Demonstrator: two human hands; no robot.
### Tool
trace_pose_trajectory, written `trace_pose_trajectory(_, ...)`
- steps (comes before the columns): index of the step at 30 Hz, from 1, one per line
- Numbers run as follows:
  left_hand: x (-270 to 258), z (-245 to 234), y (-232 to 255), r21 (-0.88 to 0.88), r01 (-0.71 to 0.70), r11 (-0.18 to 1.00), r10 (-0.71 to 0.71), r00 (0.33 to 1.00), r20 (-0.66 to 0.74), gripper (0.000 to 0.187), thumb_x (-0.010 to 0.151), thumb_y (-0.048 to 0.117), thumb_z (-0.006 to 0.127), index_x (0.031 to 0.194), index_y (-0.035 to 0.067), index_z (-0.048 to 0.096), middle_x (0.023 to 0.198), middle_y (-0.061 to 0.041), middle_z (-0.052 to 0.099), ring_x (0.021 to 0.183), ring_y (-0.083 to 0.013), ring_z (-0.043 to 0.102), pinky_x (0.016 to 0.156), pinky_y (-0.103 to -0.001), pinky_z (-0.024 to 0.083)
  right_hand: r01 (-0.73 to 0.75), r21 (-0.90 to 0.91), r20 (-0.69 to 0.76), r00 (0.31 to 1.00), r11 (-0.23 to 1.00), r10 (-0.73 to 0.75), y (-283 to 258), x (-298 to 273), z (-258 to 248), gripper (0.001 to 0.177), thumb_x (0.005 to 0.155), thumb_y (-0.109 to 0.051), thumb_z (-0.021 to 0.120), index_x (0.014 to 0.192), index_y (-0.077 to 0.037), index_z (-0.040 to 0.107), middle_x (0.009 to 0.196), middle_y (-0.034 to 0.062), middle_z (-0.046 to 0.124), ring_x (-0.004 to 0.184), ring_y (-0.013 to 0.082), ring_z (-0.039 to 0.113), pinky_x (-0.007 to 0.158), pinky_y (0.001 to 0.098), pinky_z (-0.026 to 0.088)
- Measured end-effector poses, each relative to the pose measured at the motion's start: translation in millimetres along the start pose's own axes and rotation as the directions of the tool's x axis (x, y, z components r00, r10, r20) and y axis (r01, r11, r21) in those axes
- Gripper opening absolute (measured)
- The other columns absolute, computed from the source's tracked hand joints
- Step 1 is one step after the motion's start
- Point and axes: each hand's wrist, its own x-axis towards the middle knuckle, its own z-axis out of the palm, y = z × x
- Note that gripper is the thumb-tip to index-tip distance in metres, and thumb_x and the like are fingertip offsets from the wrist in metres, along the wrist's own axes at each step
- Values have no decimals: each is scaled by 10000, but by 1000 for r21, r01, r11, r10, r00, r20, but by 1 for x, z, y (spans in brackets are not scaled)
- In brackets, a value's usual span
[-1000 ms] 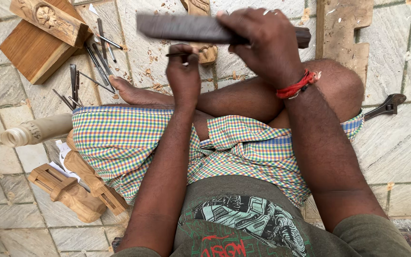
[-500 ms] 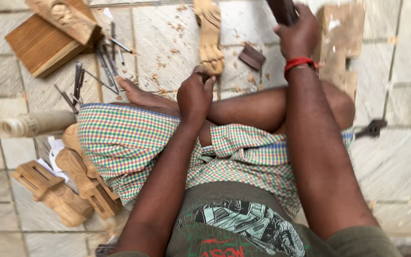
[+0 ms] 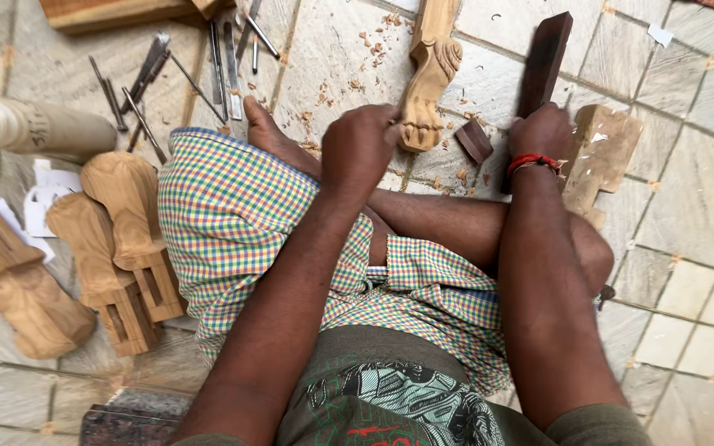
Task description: The person sits cross-legged on a tiled floor and carves a small wooden block using a chisel and a wooden mallet. They repeatedly strike the chisel to shape the wood, occasionally pausing to inspect the piece or adjust their grip.
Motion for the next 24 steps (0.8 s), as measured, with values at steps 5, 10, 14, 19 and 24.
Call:
trace_pose_trajectory(5,-3,17,-7,284,-169,944,153,985,77,33,860,79,759,844,49,761,811,-122,710,774,-262,700,680,-401,579,502,674,-149,811,542,-566,-17,-83,-45,426,941,75,583,1345,-44,652,1276,132,695,1093,272,721,918,357,619)
trace_pose_trajectory(10,-7,23,-5,420,-413,808,307,904,297,10,791,53,757,783,51,763,792,-104,709,895,-258,691,761,-410,580,912,103,-218,410,396,-886,-24,-170,-48,371,877,-109,741,1238,-38,691,1136,122,723,1044,311,660,883,443,544)
trace_pose_trajectory(14,-12,15,6,401,-486,777,359,865,351,26,791,41,754,810,55,764,874,-142,710,929,-278,672,799,-424,563,860,134,-172,509,492,-843,-28,-177,-55,168,938,-202,752,1019,-61,710,924,107,741,863,301,691,775,429,554)
trace_pose_trajectory(19,25,-1,7,539,-438,720,338,899,279,229,904,9,708,1129,39,735,1066,-155,705,1032,-288,650,894,-465,534,542,543,-115,805,642,-582,-30,-160,-50,109,1016,-109,624,1035,-12,670,805,118,760,709,209,740,641,346,555)
trace_pose_trajectory(24,100,29,-3,662,-556,503,485,815,316,797,811,176,766,1560,186,492,1567,-162,407,1460,-327,364,1186,-562,309,445,704,-38,802,553,-596,-31,-149,-22,292,1020,-68,522,1271,14,647,792,133,756,698,197,734,654,323,552)
